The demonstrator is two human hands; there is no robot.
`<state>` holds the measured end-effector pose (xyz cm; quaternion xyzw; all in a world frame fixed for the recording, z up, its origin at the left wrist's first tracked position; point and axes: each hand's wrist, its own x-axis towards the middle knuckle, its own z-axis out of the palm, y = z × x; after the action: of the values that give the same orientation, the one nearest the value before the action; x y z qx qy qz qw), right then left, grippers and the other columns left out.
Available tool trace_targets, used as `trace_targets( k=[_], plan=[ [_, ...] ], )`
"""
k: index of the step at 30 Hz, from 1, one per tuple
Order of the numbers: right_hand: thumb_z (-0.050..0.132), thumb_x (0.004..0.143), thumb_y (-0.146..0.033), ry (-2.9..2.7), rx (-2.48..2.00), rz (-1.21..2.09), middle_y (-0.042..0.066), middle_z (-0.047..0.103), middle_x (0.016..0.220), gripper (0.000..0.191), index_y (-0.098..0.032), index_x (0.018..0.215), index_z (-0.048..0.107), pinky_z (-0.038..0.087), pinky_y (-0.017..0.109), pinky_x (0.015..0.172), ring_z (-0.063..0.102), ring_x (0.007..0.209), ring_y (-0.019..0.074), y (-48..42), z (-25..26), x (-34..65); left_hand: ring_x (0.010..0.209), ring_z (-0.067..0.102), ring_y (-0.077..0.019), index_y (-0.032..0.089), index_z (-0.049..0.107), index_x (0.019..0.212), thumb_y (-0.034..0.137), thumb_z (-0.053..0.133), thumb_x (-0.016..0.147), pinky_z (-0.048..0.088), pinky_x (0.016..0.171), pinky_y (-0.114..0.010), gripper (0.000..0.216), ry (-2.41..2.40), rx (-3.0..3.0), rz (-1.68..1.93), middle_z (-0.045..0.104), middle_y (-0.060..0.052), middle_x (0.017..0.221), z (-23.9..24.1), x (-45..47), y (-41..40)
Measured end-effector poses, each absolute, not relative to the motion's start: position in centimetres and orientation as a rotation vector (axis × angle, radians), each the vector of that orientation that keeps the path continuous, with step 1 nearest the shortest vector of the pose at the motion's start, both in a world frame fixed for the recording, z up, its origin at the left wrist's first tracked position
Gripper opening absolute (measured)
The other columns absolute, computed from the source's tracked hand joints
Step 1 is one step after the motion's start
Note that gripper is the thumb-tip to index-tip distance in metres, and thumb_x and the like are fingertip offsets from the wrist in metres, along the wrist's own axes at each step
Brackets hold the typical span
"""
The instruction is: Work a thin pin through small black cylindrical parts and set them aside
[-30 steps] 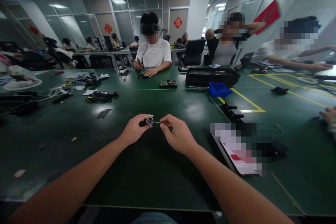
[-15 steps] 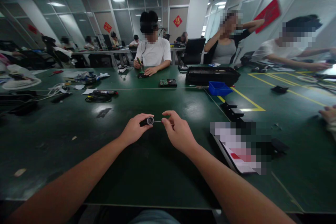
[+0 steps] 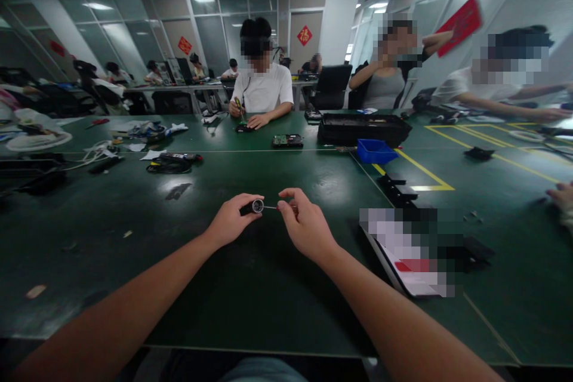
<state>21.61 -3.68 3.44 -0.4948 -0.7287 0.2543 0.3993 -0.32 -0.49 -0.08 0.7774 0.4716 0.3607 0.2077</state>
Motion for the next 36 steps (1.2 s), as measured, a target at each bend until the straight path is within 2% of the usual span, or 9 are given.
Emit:
trace_targets(
  k=[4,6,9,12,18,22,27,33,36],
  plan=[
    [0.054,0.094,-0.036,-1.817,-1.181,0.613,0.005,0.07,0.092,0.022,-0.022,0.111,0.058,0.05,0.032,0.072,0.067,0.082,0.0204,-3.74,3.49,21.56,0.112,0.061,-0.0241,0.026,0.068,0.12,0.019,0.072,0.085,0.046,0.099,-0.042,0.036,1.316,2.178,0.988,0.069,-0.005,0.118,0.12,-0.23,-0.63],
    [0.051,0.096,-0.039,-1.823,-1.194,0.621,0.004,0.07,0.087,0.022,-0.022,0.107,0.06,0.049,0.031,0.069,0.066,0.078,0.0195,-3.72,3.52,21.62,0.111,0.061,-0.0242,0.026,0.068,0.12,0.018,0.072,0.084,0.046,0.099,-0.042,0.037,1.311,2.185,0.977,0.069,-0.005,0.117,0.21,-0.14,-0.71],
    [0.039,0.101,-0.046,-1.846,-1.251,0.615,0.002,0.068,0.074,0.035,-0.022,0.099,0.065,0.045,0.029,0.06,0.063,0.064,0.0177,-3.61,3.47,21.72,0.111,0.061,-0.0236,0.026,0.068,0.119,0.017,0.073,0.083,0.045,0.1,-0.042,0.037,1.306,2.184,0.984,0.069,-0.004,0.117,0.18,-0.1,-0.68],
    [0.038,0.101,-0.045,-1.87,-1.261,0.571,0.003,0.072,0.081,0.038,-0.023,0.094,0.069,0.045,0.03,0.063,0.065,0.067,0.0179,-3.47,3.4,21.68,0.111,0.061,-0.0231,0.025,0.068,0.119,0.016,0.074,0.082,0.045,0.102,-0.042,0.038,1.304,2.184,1.01,0.07,-0.004,0.117,0.0,-0.2,-0.52],
    [0.046,0.098,-0.041,-1.895,-1.274,0.529,0.0,0.067,0.069,0.029,-0.022,0.109,0.066,0.041,0.029,0.056,0.061,0.058,0.0171,-3.48,3.42,21.56,0.111,0.062,-0.0238,0.025,0.068,0.119,0.016,0.074,0.082,0.046,0.101,-0.043,0.038,1.309,2.173,1.0,0.069,-0.005,0.117,0.01,-0.31,-0.51],
    [0.05,0.096,-0.039,-1.882,-1.229,0.545,0.003,0.07,0.079,0.029,-0.022,0.116,0.062,0.045,0.03,0.06,0.064,0.067,0.019,-3.56,3.28,21.67,0.111,0.062,-0.0238,0.025,0.069,0.118,0.017,0.073,0.083,0.046,0.101,-0.043,0.037,1.307,2.172,0.994,0.069,-0.005,0.118,0.11,-0.3,-0.59],
    [0.05,0.096,-0.037,-1.88,-1.214,0.538,0.005,0.071,0.086,0.026,-0.021,0.113,0.062,0.047,0.031,0.065,0.066,0.074,0.0202,-3.72,3.54,21.7,0.112,0.061,-0.0234,0.026,0.068,0.12,0.018,0.072,0.084,0.045,0.101,-0.043,0.037,1.294,2.189,0.969,0.069,-0.004,0.119,0.18,-0.26,-0.7],
    [0.04,0.1,-0.045,-1.85,-1.257,0.53,0.002,0.068,0.074,0.035,-0.021,0.104,0.066,0.043,0.03,0.061,0.064,0.065,0.018,-3.65,3.83,21.67,0.111,0.061,-0.0239,0.026,0.069,0.118,0.019,0.074,0.083,0.046,0.1,-0.043,0.036,1.277,2.207,0.944,0.07,-0.005,0.117,0.28,-0.14,-0.81],
    [0.042,0.1,-0.044,-1.827,-1.273,0.53,0.002,0.068,0.074,0.032,-0.021,0.105,0.065,0.043,0.029,0.061,0.064,0.064,0.0179,-3.49,3.61,21.72,0.112,0.061,-0.0238,0.026,0.069,0.119,0.02,0.073,0.084,0.045,0.101,-0.043,0.036,1.27,2.206,0.94,0.07,-0.004,0.118,0.28,-0.13,-0.8]
  ],
)
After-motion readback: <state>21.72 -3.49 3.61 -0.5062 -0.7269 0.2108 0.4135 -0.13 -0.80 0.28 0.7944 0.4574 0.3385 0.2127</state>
